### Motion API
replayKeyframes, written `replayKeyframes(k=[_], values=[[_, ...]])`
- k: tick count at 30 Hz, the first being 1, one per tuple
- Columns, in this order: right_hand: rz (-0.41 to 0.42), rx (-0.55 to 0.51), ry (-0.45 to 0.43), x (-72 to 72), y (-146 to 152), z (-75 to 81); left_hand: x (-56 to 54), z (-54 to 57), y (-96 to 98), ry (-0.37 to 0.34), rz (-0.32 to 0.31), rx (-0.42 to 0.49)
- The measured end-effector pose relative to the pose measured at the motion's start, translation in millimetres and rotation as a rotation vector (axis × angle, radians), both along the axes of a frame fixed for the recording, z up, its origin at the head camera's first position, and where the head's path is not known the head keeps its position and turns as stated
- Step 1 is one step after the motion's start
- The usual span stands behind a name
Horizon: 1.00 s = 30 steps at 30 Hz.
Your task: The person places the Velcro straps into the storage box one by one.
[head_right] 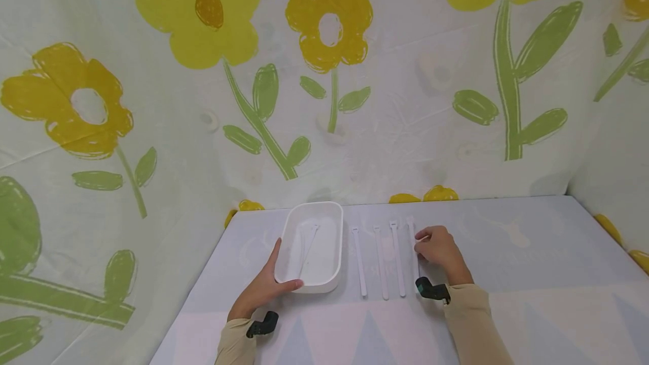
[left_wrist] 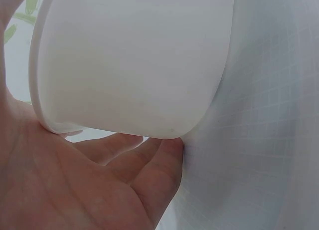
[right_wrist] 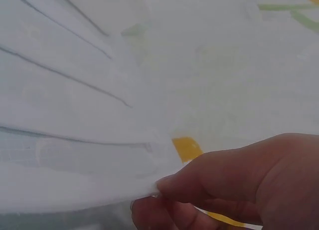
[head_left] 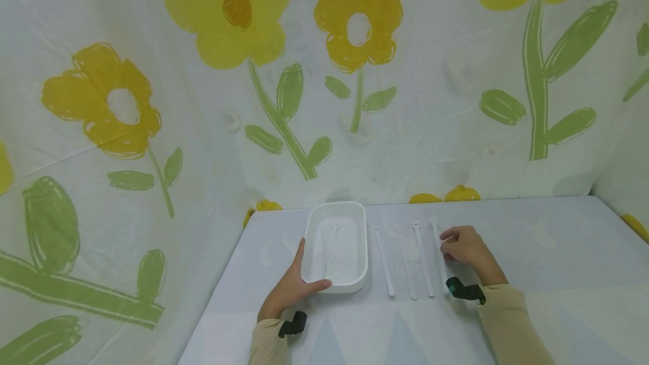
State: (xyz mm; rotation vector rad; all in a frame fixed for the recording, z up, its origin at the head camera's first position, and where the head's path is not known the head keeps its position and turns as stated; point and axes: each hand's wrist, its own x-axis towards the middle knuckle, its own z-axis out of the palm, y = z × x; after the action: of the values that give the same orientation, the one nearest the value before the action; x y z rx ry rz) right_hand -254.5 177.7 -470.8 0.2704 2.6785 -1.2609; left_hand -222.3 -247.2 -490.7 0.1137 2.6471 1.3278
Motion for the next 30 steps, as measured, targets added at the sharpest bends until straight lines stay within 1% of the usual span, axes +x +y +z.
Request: replayKeyframes(k=[11, 16, 23, 30], values=[[0.011, -0.069, 0.031, 0.1, 0.6, -1.6, -0.1, -0.9, 0.4, 0.001, 0.002, 0.001], [0.016, -0.093, 0.043, 1.3, -1.0, 1.1, 0.3, -0.8, -0.1, 0.004, -0.008, -0.001], [0.009, -0.128, 0.039, 3.1, -2.1, 4.5, 0.5, 0.1, 0.2, -0.011, 0.005, 0.013], [0.014, -0.173, 0.041, 4.6, -2.6, 6.8, 0.1, -1.2, -0.7, 0.009, -0.009, 0.008]])
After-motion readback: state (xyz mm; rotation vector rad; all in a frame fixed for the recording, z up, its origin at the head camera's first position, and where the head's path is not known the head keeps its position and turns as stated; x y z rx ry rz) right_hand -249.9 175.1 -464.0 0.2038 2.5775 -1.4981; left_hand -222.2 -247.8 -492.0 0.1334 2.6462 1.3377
